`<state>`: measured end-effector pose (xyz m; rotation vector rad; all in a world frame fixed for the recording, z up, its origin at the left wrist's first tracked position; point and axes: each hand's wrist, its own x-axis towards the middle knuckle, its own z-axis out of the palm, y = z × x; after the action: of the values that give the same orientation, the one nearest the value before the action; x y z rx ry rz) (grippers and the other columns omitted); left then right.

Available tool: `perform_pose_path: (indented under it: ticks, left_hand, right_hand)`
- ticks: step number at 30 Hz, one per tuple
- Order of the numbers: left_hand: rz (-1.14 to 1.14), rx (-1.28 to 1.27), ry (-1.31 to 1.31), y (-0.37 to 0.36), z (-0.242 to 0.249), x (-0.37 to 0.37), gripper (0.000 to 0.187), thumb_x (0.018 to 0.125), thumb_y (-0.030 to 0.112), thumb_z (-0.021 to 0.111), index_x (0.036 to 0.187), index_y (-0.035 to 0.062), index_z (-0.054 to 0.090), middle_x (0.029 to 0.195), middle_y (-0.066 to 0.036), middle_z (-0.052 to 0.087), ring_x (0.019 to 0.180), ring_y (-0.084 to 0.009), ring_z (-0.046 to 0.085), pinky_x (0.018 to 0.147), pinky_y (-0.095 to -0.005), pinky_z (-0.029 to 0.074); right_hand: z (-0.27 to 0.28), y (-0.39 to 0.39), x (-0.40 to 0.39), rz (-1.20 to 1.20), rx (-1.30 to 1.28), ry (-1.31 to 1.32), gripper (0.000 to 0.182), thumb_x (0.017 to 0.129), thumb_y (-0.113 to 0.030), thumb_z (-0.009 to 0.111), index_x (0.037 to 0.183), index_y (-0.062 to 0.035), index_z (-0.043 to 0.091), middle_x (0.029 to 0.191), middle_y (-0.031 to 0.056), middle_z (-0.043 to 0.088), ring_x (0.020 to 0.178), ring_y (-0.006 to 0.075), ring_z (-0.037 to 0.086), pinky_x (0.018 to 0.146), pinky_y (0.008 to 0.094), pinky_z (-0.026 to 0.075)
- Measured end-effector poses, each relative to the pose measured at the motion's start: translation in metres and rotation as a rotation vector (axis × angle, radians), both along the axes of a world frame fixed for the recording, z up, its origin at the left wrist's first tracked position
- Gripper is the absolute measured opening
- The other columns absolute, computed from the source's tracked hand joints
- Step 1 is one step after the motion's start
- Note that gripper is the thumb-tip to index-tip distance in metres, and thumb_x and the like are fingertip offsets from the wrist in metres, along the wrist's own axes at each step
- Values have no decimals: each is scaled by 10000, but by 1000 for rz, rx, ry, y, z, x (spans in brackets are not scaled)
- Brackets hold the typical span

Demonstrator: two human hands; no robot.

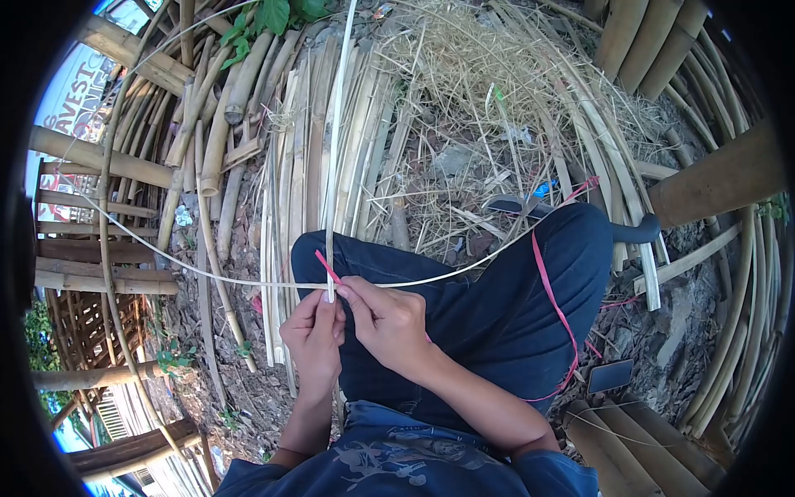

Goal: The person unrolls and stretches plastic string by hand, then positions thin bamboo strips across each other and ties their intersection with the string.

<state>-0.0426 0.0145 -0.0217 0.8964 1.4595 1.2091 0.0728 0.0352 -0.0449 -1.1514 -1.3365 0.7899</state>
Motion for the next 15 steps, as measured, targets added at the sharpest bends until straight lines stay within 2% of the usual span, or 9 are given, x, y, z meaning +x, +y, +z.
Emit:
perform_pose_path:
  ticks: [2, 9, 11, 13, 15]
  left_hand:
    - [-7, -3, -7, 0, 1, -1, 176, 969, 115, 557, 1025, -22, 653, 688, 7, 561, 524, 1, 429, 434, -157, 307]
    - [-19, -18, -32, 2, 1, -2, 174, 972, 124, 552, 1002, -16, 652, 693, 8, 559, 523, 3, 423, 433, -157, 306]
    - [-16, -19, -38, 2, 1, -2, 171, 970, 120, 555, 1006, -20, 645, 700, 6, 564, 526, 2, 424, 433, -158, 305]
    - [-14, -20, -44, 2, 2, -3, 169, 968, 117, 557, 1011, -24, 639, 708, 3, 568, 530, 0, 426, 434, -159, 305]
    - [-13, 3, -235, 1, 4, -5, 170, 963, 109, 561, 1026, -36, 624, 719, -3, 576, 538, -3, 430, 437, -160, 305]
  right_hand:
    - [-1, 1, -3, -47, 32, 45, 87, 851, -35, 663, 921, 0, 699, 609, 136, 629, 482, 206, 628, 441, 289, 455]
    - [-1, 0, -4, -43, 26, 33, 86, 854, -38, 660, 921, -1, 700, 615, 136, 633, 485, 206, 630, 440, 289, 455]
    - [-2, -1, -4, -9, -69, 86, 124, 865, -14, 654, 970, 31, 702, 688, 136, 681, 520, 116, 629, 471, 240, 463]
    - [-2, -1, -4, -2, -67, 74, 125, 866, -16, 655, 971, 31, 702, 696, 135, 685, 525, 110, 628, 475, 236, 465]
    - [0, -1, -3, 0, -65, 62, 126, 866, -17, 655, 972, 32, 702, 704, 134, 690, 531, 105, 628, 478, 232, 467]
